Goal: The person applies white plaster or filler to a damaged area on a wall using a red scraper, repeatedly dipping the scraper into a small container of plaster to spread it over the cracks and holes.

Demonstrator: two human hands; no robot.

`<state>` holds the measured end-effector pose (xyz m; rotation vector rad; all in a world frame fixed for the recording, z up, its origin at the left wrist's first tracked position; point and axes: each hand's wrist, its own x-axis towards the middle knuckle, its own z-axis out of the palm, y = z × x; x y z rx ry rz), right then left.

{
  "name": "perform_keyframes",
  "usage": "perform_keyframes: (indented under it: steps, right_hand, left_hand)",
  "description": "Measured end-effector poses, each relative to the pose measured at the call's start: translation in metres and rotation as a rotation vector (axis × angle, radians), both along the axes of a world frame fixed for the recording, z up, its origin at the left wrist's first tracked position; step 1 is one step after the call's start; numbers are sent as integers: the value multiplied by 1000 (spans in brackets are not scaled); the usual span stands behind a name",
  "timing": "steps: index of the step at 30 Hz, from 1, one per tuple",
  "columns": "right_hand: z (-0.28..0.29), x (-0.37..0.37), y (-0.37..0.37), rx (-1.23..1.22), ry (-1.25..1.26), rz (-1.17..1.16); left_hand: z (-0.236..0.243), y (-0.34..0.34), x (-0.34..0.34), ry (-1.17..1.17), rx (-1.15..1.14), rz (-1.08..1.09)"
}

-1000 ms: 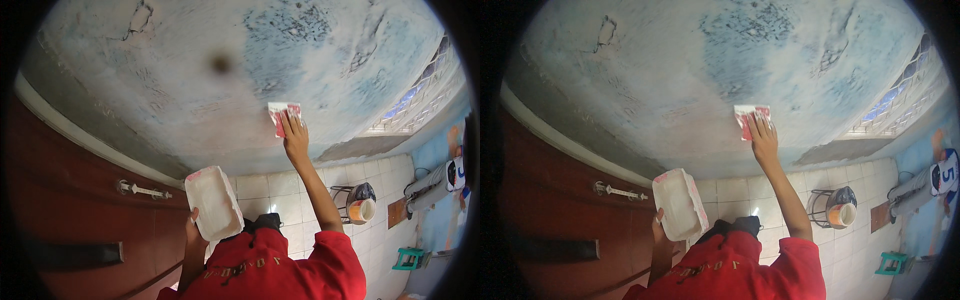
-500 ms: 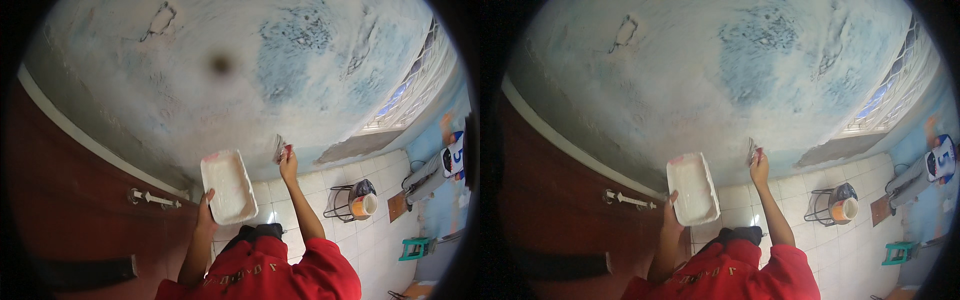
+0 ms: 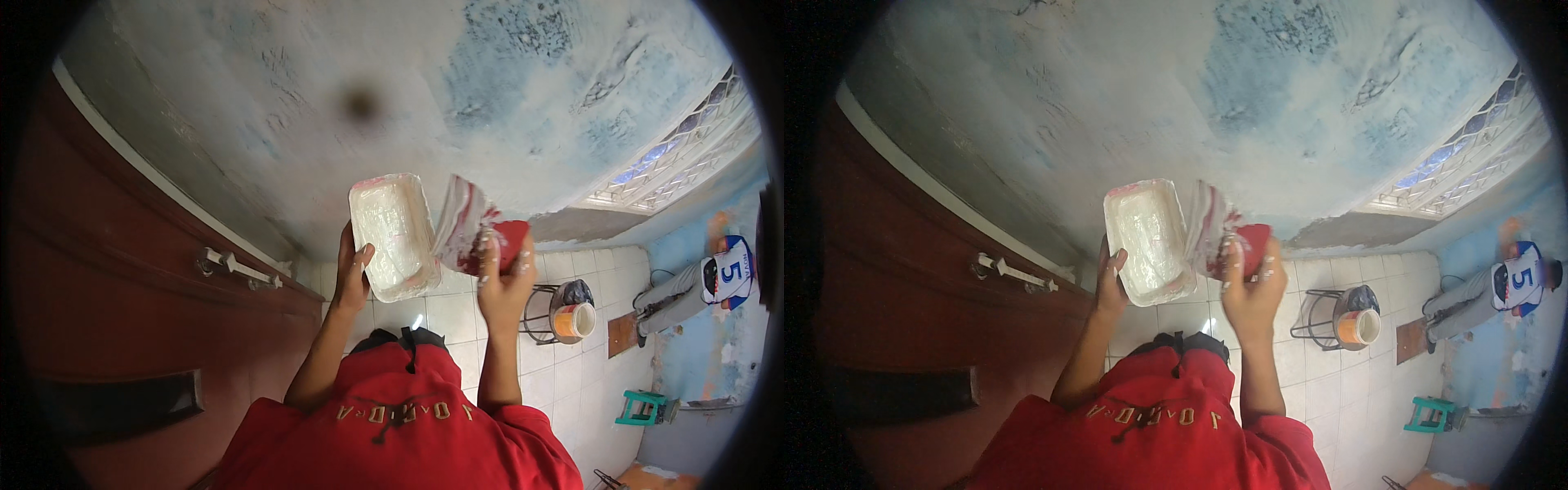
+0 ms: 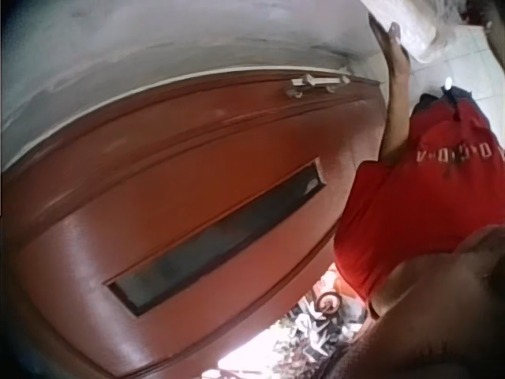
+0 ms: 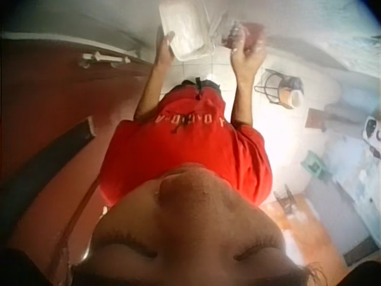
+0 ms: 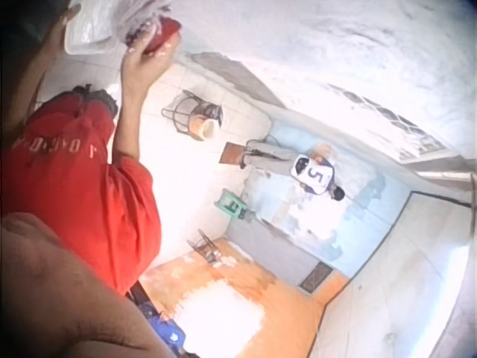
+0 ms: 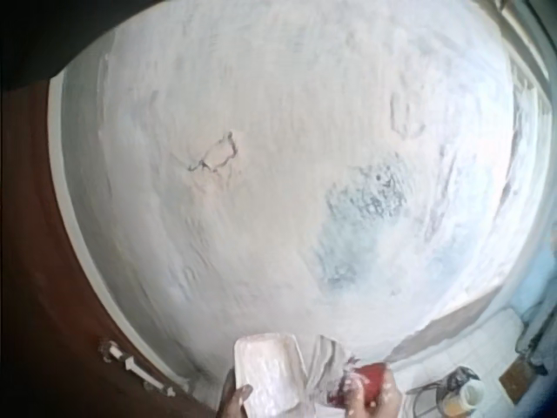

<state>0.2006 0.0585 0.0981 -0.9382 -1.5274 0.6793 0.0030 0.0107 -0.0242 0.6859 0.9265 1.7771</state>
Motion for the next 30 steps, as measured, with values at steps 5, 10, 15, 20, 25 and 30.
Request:
perform_keyframes:
  steps: [5, 10, 15, 20, 25, 30]
  right_hand:
    - [-16, -7, -11, -75, -341, 148]
    - [-40, 6, -3, -97, -490, 105]
    - [-50, 28, 12, -177, -578, 117]
    - [-68, 51, 25, -269, -498, 156]
    - [-73, 91, 46, -379, -499, 163]
    - [-79, 138, 73, -457, -391, 192]
  left_hand:
    - [-19, 11, 19, 127, 66, 14]
    - [-28, 28, 48, 189, 130, 27]
    - [-37, 35, 69, 244, 115, -12]
    - [-45, 45, 97, 186, 18, -151]
    - [-56, 59, 138, 157, -41, -215]
    - [-56, 75, 178, 138, -68, -205]
